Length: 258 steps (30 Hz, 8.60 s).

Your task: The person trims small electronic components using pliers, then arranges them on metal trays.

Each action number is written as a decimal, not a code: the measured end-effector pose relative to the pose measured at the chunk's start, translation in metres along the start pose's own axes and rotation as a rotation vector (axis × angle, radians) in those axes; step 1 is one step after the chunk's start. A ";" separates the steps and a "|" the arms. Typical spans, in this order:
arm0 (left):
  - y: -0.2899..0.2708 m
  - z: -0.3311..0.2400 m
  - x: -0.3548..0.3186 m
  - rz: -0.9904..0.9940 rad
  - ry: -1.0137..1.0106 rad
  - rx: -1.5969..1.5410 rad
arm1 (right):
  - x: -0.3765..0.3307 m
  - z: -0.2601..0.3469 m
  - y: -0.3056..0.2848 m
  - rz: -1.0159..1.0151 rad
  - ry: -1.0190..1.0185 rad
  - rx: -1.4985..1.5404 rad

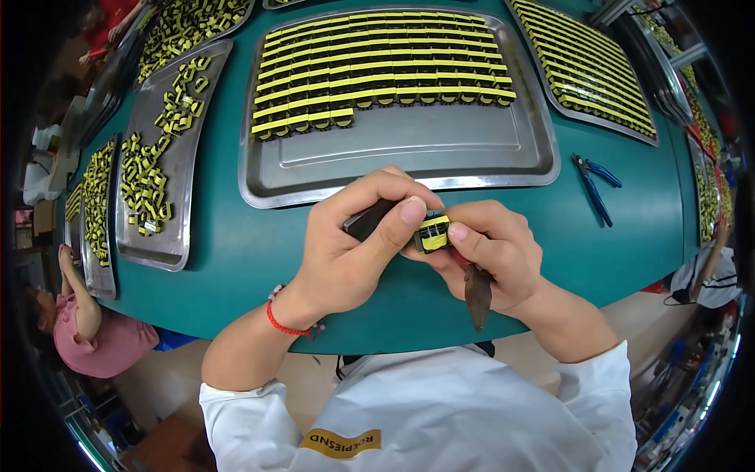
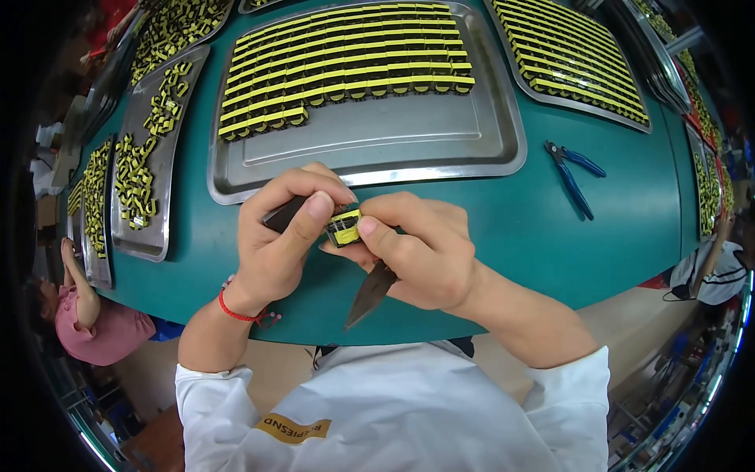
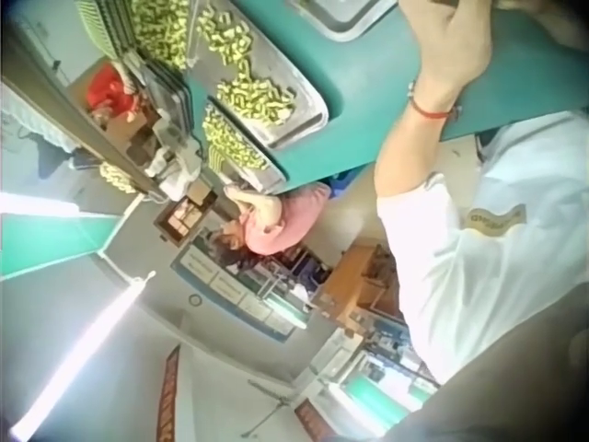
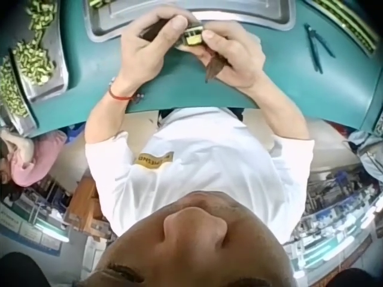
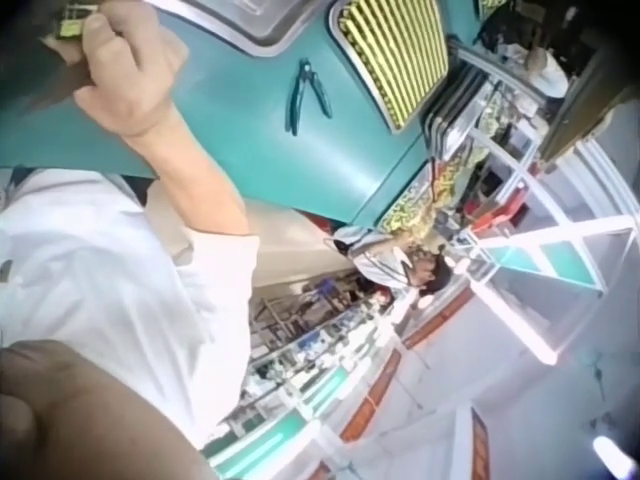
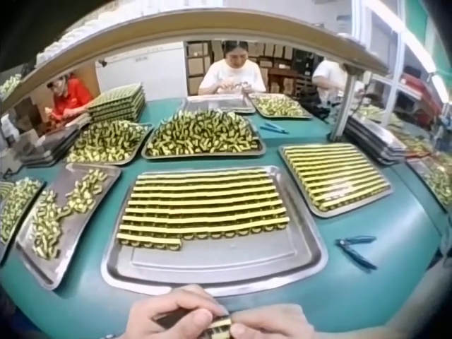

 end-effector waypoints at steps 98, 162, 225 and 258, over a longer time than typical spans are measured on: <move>-0.005 -0.004 0.006 0.032 0.259 0.561 | -0.004 -0.019 0.008 0.382 1.403 1.390; -0.008 -0.006 0.003 -0.153 0.409 0.754 | 0.005 -0.001 -0.001 0.805 1.417 1.306; -0.012 0.011 0.002 -0.364 0.049 0.369 | 0.000 -0.005 0.002 0.831 1.470 1.559; 0.016 0.004 -0.006 -0.273 -0.079 0.268 | 0.010 -0.015 0.001 0.181 0.293 0.093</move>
Point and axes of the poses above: each hand's wrist, its own x-axis towards the middle knuckle, its own y-axis out of the palm, z = x × y, the point moved 3 cm from there along x, towards the middle knuckle, and after that the axes turned 9 degrees about -x, right-handed, at the moved point
